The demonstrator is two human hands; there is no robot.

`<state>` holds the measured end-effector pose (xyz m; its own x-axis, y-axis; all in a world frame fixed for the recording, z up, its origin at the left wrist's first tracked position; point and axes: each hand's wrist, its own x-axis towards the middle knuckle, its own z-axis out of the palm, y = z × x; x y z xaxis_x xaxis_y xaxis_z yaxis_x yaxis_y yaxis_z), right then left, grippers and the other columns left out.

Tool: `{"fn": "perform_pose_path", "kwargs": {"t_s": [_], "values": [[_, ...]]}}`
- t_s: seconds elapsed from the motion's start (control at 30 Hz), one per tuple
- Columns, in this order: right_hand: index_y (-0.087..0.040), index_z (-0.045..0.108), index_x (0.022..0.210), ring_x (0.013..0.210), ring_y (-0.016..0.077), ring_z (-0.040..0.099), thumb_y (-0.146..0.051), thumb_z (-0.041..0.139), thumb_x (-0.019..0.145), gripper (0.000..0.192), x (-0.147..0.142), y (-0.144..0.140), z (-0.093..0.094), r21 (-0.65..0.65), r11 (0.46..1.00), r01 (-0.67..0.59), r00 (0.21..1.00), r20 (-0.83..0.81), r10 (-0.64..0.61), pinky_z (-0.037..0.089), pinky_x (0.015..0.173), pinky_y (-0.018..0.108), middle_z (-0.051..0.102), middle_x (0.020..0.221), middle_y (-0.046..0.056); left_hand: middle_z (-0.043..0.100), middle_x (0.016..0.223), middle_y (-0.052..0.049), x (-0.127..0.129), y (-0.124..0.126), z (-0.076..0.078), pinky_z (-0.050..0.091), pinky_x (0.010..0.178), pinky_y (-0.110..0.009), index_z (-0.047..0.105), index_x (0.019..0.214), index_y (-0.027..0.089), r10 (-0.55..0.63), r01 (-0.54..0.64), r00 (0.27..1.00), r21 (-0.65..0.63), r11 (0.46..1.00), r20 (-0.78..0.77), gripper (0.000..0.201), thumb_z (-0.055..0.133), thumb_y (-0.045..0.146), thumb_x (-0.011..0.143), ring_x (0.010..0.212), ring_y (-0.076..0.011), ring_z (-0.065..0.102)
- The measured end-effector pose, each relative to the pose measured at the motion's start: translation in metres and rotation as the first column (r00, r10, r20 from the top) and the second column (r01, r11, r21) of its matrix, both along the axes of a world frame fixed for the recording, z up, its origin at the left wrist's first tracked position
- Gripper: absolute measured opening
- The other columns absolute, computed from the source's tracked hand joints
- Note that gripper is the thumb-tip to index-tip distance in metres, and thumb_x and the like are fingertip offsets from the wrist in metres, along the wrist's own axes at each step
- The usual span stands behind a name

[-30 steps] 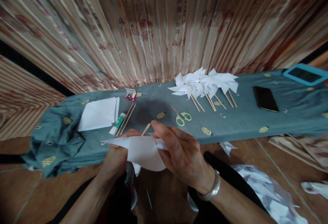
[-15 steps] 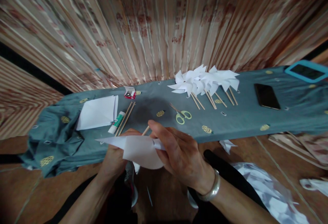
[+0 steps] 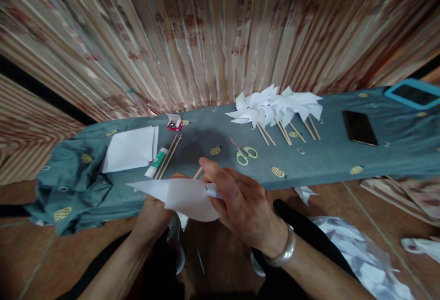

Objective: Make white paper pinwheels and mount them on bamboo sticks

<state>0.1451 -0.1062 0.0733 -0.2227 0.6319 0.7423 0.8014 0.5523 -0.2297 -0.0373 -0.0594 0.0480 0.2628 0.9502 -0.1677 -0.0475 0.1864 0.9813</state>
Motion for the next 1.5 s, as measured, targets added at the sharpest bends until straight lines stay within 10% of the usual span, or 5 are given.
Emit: {"fn": "perform_pose_path", "kwargs": {"t_s": [1.5], "values": [[-0.012, 0.042, 0.137, 0.088, 0.0141, 0.072, -0.012, 0.060, 0.090, 0.050, -0.002, 0.002, 0.002, -0.004, 1.000, -0.023, 1.000, -0.009, 0.023, 0.058, 0.086, 0.020, 0.076, 0.096, 0.003, 0.063, 0.071, -0.002, -0.005, -0.002, -0.001, 0.045, 0.061, -0.024, 0.067, 0.069, 0.016, -0.020, 0.022, 0.999, 0.039, 0.999, -0.038, 0.009, 0.069, 0.025, 0.071, 0.062, -0.0135, 0.054]]}}
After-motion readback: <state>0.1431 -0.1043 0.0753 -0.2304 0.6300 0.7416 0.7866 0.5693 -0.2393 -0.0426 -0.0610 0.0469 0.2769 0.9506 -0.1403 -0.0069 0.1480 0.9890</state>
